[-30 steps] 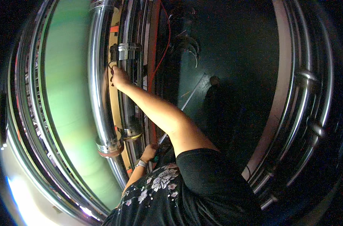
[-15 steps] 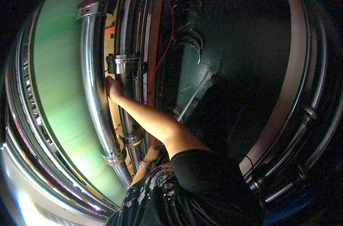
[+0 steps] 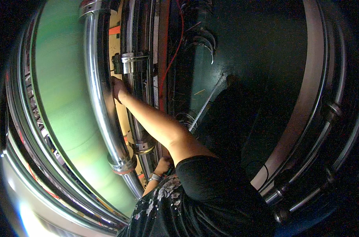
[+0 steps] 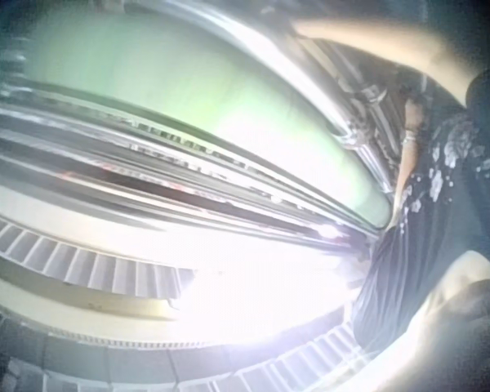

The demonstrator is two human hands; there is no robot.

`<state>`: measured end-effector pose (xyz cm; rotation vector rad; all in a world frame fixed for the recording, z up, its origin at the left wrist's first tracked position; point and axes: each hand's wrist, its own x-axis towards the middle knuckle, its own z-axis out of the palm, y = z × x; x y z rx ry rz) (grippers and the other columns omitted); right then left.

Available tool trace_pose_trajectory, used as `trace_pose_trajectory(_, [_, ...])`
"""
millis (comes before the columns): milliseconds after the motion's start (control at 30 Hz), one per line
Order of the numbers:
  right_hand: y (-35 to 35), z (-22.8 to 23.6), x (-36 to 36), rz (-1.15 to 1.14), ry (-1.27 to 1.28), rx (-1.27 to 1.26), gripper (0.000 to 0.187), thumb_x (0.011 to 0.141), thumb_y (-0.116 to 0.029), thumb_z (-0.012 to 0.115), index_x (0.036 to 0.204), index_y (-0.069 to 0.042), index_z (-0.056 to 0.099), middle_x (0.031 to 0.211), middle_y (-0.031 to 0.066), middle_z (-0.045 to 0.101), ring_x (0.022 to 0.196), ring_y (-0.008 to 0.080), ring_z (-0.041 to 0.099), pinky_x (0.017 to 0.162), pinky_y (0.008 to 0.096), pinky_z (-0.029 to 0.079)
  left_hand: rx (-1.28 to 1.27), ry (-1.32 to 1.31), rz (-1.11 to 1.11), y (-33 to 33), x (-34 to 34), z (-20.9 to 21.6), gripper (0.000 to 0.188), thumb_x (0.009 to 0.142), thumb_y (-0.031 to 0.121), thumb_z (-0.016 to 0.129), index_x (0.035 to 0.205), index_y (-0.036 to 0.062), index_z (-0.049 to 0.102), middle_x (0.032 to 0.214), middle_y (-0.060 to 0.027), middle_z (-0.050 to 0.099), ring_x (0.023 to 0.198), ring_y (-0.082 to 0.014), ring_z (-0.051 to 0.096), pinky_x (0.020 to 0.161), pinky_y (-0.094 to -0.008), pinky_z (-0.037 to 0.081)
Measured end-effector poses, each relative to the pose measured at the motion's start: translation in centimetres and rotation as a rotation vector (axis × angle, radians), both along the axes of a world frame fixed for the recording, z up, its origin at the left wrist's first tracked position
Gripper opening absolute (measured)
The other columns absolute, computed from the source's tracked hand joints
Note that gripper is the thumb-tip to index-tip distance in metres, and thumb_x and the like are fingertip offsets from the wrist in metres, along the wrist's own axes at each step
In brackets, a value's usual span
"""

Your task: The person uses a tape measure to measure the length of several large metallic pipes mounted horizontally in a confined industrial space. The person repeatedly extends and retracts the tape measure along different sections of the pipes.

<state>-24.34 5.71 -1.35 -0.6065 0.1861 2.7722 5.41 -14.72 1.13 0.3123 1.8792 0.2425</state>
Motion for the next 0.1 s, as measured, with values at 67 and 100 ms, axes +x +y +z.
trace_pose_trajectory(67, [0.3, 0.3, 0.1, 0.085, -0.007, -0.126, 0.032, 0.084, -0.026, 0.041, 0.096, -0.004, 0.059, 0.099, 0.0083, 0.059, 0.085, 0.0147, 0.052, 0.083, 0.0254, 0.034, 0.103, 0.027, -0.08, -2.7, 0.5, -1.5, 0.025, 0.082, 0.01, 0.05, 0.105, 0.0017, 0.055, 0.095, -0.0146, 0.06, 0.082, -0.0245, 0.058, 0.072, -0.0287, 0.045])
trace_pose_trajectory(100, [0.9, 0.2, -0.3, 0.187, -0.008, -0.21, 0.033, 0.083, -0.029, 0.042, 0.098, -0.006, 0.059, 0.103, 0.0098, 0.058, 0.091, 0.0138, 0.051, 0.086, 0.0239, 0.032, 0.174, 0.056, -0.167, -5.7, 0.7, -3.1, 0.026, 0.082, 0.009, 0.05, 0.107, 0.0038, 0.055, 0.1, -0.0133, 0.059, 0.085, -0.025, 0.058, 0.073, -0.0278, 0.044])
